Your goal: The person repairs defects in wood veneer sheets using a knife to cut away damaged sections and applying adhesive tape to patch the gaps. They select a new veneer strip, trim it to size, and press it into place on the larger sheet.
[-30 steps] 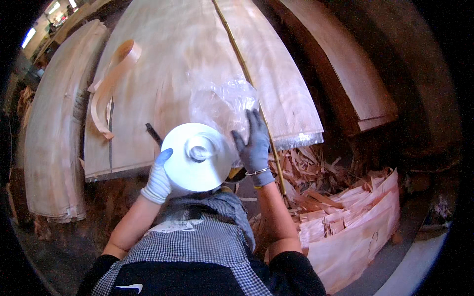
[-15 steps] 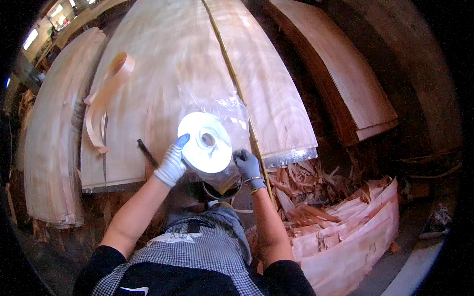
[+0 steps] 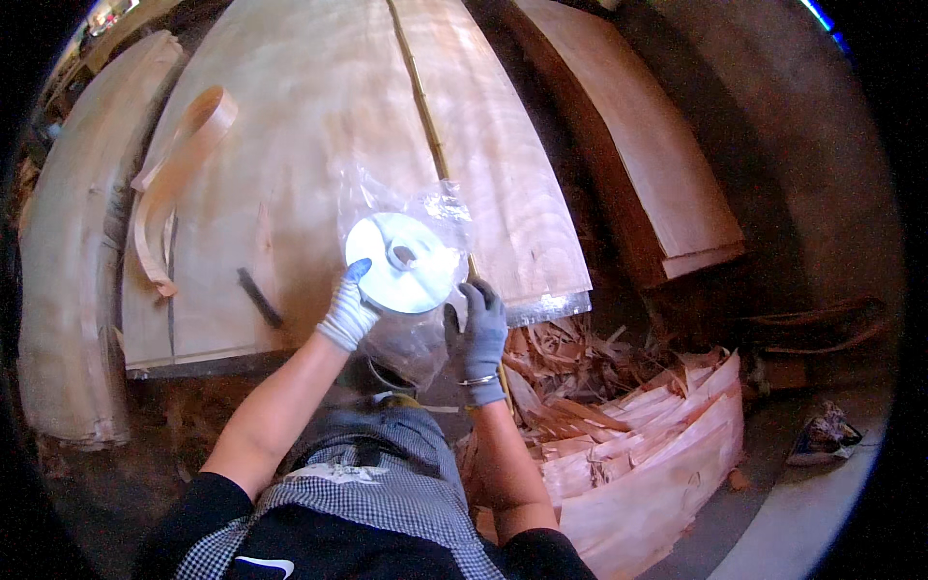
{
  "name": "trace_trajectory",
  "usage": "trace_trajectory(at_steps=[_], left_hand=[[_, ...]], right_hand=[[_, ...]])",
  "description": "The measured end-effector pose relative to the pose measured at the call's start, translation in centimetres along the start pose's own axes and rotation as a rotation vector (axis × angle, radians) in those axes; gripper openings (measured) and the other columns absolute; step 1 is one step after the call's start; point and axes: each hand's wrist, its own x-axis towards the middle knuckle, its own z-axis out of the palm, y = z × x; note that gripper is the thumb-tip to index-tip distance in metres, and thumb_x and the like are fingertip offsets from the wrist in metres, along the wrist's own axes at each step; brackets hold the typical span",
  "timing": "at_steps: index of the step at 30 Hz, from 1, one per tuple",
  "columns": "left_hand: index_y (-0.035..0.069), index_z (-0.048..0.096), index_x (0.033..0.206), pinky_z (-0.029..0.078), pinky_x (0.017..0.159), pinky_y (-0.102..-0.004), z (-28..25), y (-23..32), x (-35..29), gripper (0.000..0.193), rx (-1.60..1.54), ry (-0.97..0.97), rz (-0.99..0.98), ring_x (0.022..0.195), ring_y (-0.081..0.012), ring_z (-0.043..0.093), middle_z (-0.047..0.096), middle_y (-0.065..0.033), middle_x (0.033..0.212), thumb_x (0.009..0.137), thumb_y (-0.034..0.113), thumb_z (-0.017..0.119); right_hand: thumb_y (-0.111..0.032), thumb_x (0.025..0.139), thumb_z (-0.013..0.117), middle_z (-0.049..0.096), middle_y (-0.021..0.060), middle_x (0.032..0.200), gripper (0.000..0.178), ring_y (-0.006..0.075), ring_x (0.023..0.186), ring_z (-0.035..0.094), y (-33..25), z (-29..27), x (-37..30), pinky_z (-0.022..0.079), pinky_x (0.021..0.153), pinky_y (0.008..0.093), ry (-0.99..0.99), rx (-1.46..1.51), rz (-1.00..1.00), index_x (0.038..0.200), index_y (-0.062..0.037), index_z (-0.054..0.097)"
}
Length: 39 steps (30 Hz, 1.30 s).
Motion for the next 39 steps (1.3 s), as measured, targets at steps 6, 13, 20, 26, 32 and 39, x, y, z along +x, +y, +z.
trace_trajectory(at_steps=[6, 13, 20, 26, 32, 39], left_hand=[[0.006, 0.039, 0.125, 0.04, 0.094, -0.0421, 0.7, -1.8, 1.9, 0.057, -0.12, -0.054, -0.087, 0.108, -0.0267, 0.049, 0.049, -0.0108, 0.12, 0.077, 0.023, 0.063], [0.005, 0.034, 0.129, 0.04, 0.093, -0.0472, -0.3, -2.7, 4.8, 0.06, -0.038, -0.028, -0.076, 0.11, -0.0286, 0.047, 0.047, -0.0128, 0.123, 0.083, 0.035, 0.057], [-0.001, 0.037, 0.126, 0.041, 0.089, -0.0317, -1.8, -1.6, 5.0, 0.07, 1.093, 0.044, 0.183, 0.104, -0.0265, 0.051, 0.05, -0.0137, 0.118, 0.08, 0.047, 0.057], [0.004, 0.039, 0.128, 0.022, 0.103, -0.0446, 2.8, 0.2, -1.1, 0.081, 2.196, -0.093, -0.001, 0.123, -0.0291, 0.034, 0.039, -0.0146, 0.131, 0.072, 0.061, 0.053], [0.01, 0.055, 0.115, 0.026, 0.097, -0.0552, 1.5, 2.9, -4.2, 0.063, 2.766, -0.561, 0.061, 0.112, -0.0278, 0.047, 0.051, -0.0098, 0.121, 0.073, 0.056, 0.053], [0.015, 0.067, 0.091, 0.042, 0.076, -0.045, 2.7, 2.1, -3.3, 0.027, 2.587, -0.402, 0.363, 0.087, -0.0287, 0.059, 0.063, -0.0103, 0.095, 0.073, 0.032, 0.055]], right_hand=[[-0.028, 0.082, 0.062, 0.052, 0.005, 0.107, 0.044, 0.0185, 0.094, 0.052, 5.2, 5.5, 0.5, 0.046, 0.077, 0.031, -0.276, 1.01, 0.739, 0.114, -0.0032, 0.046], [-0.021, 0.08, 0.064, 0.057, 0.0016, 0.086, 0.031, 0.0114, 0.072, 0.053, -0.9, 5.3, 0.1, 0.045, 0.063, 0.0242, -0.51, 1.316, 1.021, 0.102, -0.0013, 0.056], [-0.02, 0.077, 0.067, 0.057, -0.0001, 0.082, 0.028, 0.0081, 0.068, 0.051, 0.6, 5.3, -1.8, 0.043, 0.059, 0.0219, -0.492, 1.135, 0.849, 0.095, -0.001, 0.059], [-0.017, 0.078, 0.067, 0.059, 0.0008, 0.085, 0.026, 0.0089, 0.074, 0.053, 3.1, 3.4, -2.2, 0.044, 0.064, 0.0218, -0.383, 1.154, 0.863, 0.095, 0.001, 0.06], [-0.02, 0.078, 0.066, 0.058, -0.0001, 0.084, 0.028, 0.009, 0.071, 0.052, 3.6, 3.2, -2.9, 0.043, 0.061, 0.0219, -0.509, 1.157, 0.87, 0.096, 0.0013, 0.059], [-0.026, 0.077, 0.068, 0.057, 0.0, 0.073, 0.029, 0.0076, 0.063, 0.049, 6.6, 3.5, -2.9, 0.039, 0.053, 0.0222, -0.528, 0.962, 0.743, 0.084, 0.0015, 0.062]])
